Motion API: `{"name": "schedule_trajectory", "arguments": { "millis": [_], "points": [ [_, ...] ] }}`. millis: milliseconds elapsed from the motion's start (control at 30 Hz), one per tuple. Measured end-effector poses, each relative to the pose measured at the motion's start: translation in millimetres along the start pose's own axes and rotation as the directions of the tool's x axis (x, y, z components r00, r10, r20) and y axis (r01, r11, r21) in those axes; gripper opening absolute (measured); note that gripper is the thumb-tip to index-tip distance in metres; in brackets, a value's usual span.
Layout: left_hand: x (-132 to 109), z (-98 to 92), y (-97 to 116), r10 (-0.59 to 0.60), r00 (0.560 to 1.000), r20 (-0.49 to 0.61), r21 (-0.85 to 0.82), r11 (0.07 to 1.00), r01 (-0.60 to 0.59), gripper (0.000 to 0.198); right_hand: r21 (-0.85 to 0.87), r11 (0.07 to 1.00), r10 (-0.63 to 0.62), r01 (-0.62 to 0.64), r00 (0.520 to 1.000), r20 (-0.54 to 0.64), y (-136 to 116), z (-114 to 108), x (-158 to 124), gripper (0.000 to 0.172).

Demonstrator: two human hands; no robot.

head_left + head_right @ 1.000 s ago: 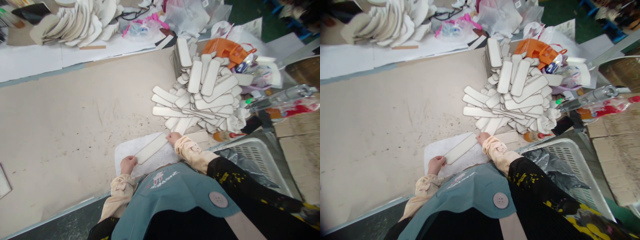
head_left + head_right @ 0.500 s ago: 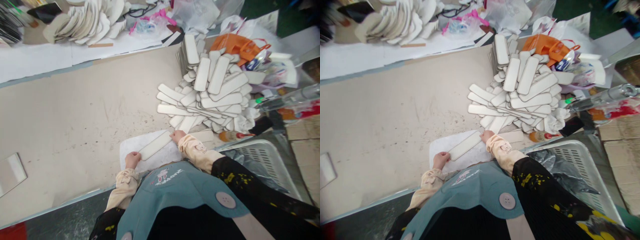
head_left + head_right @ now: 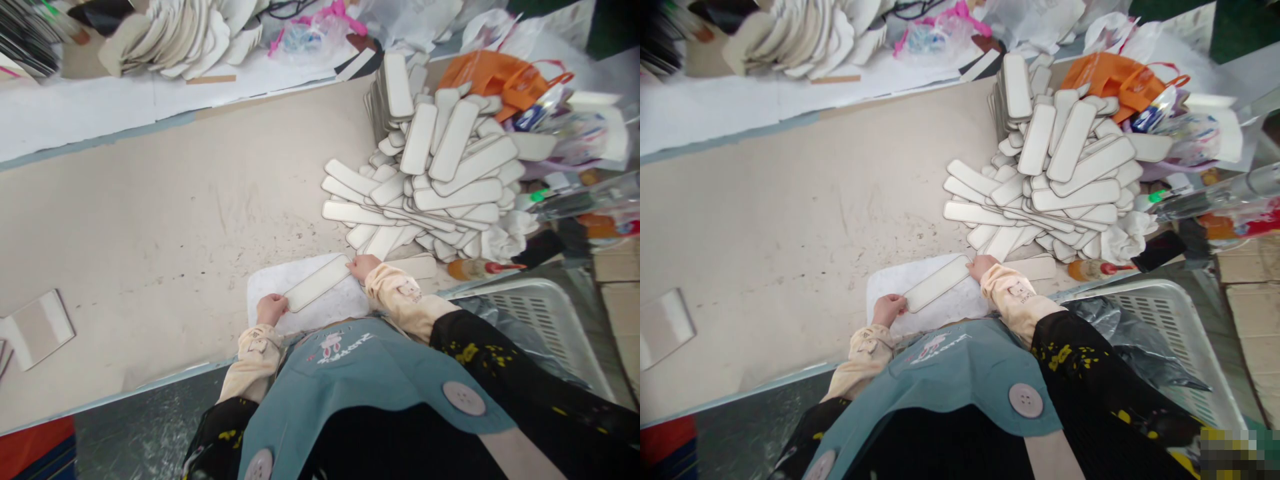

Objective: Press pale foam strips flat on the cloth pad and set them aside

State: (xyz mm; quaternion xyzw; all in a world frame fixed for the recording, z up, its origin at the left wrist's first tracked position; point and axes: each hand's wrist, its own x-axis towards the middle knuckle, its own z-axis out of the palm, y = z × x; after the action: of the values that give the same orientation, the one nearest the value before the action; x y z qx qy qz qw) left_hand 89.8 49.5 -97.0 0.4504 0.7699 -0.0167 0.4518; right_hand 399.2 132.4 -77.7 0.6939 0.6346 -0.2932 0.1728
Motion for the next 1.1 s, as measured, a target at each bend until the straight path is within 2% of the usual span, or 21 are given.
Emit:
{"name": "schedule_trajectory", "arguments": {
  "millis": [200,300,367,433,533,600,633,667,700,767,833,933,1000,1033,1100],
  "points": [
    [-1.0,-2.4,5.0,-0.030,0.999,-0.016,0.012,0.999,0.031,0.022,0.029,1.000,0.009,-0.009,1.000,-0.019,6.8,-0.7,-4.2,0.043],
    [-3.3,-4.6,9.8,-0.052,0.998,-0.024,0.014,0.999,0.052,0.021,0.097,0.995,-0.003,0.019,0.987,-0.161,7.1,0.1,-17.3,0.047],
    [-4.1,-5.2,11.1,-0.056,0.998,-0.027,0.008,0.998,0.056,0.021,0.116,0.978,-0.133,0.175,0.945,-0.297,-0.6,6.1,-28.4,0.045],
    [-4.3,-5.2,11.6,-0.048,0.998,-0.039,0.017,0.999,0.049,0.021,0.083,0.894,-0.380,0.440,0.843,-0.380,-17.0,18.1,-38.6,0.041],
    [-4.0,-4.6,12.9,-0.050,0.997,-0.053,0.064,0.997,0.054,0.022,-0.028,0.633,-0.733,0.774,0.588,-0.343,-51.2,43.7,-47.7,0.055],
    [-3.6,-4.2,14.1,-0.059,0.997,-0.055,0.089,0.994,0.064,0.022,-0.087,0.471,-0.860,0.878,0.435,-0.266,-70.4,60.2,-48.7,0.066],
    [-3.3,-4.0,14.5,-0.062,0.997,-0.054,0.095,0.993,0.067,0.022,-0.104,0.419,-0.892,0.902,0.388,-0.231,-76.3,66.6,-47.7,0.067],
    [-3.0,-3.9,14.7,-0.063,0.997,-0.051,0.099,0.993,0.068,0.022,-0.116,0.391,-0.909,0.913,0.364,-0.203,-79.1,71.3,-45.6,0.068],
    [-2.8,-3.8,14.6,-0.065,0.997,-0.049,0.101,0.992,0.070,0.022,-0.125,0.382,-0.916,0.916,0.358,-0.180,-78.6,74.0,-42.7,0.068],
    [-2.7,-3.8,14.0,-0.070,0.996,-0.049,0.108,0.991,0.075,0.022,-0.141,0.415,-0.907,0.899,0.396,-0.144,-68.2,73.3,-34.8,0.070],
    [-3.3,-3.5,13.8,-0.072,0.996,-0.051,0.106,0.991,0.077,0.022,-0.146,0.498,-0.866,0.854,0.483,-0.128,-49.3,66.2,-25.7,0.074],
    [-5.4,-2.5,16.2,-0.065,0.996,-0.056,0.097,0.993,0.070,0.022,-0.113,0.665,-0.747,0.739,0.651,-0.139,-19.3,52.1,-14.1,0.068],
    [-6.8,-1.1,18.6,-0.061,0.996,-0.070,0.104,0.992,0.068,0.022,-0.083,0.736,-0.676,0.672,0.722,-0.145,-6.3,45.8,-9.3,0.063],
    [-7.6,-0.3,19.1,-0.055,0.996,-0.077,0.104,0.993,0.063,0.021,-0.072,0.752,-0.657,0.655,0.739,-0.150,-2.7,44.4,-7.8,0.062],
    [-10.6,1.1,17.0,-0.042,0.995,-0.095,0.083,0.995,0.049,0.022,-0.068,0.753,-0.656,0.655,0.736,-0.167,0.1,44.2,-6.1,0.063]
  ]
}}
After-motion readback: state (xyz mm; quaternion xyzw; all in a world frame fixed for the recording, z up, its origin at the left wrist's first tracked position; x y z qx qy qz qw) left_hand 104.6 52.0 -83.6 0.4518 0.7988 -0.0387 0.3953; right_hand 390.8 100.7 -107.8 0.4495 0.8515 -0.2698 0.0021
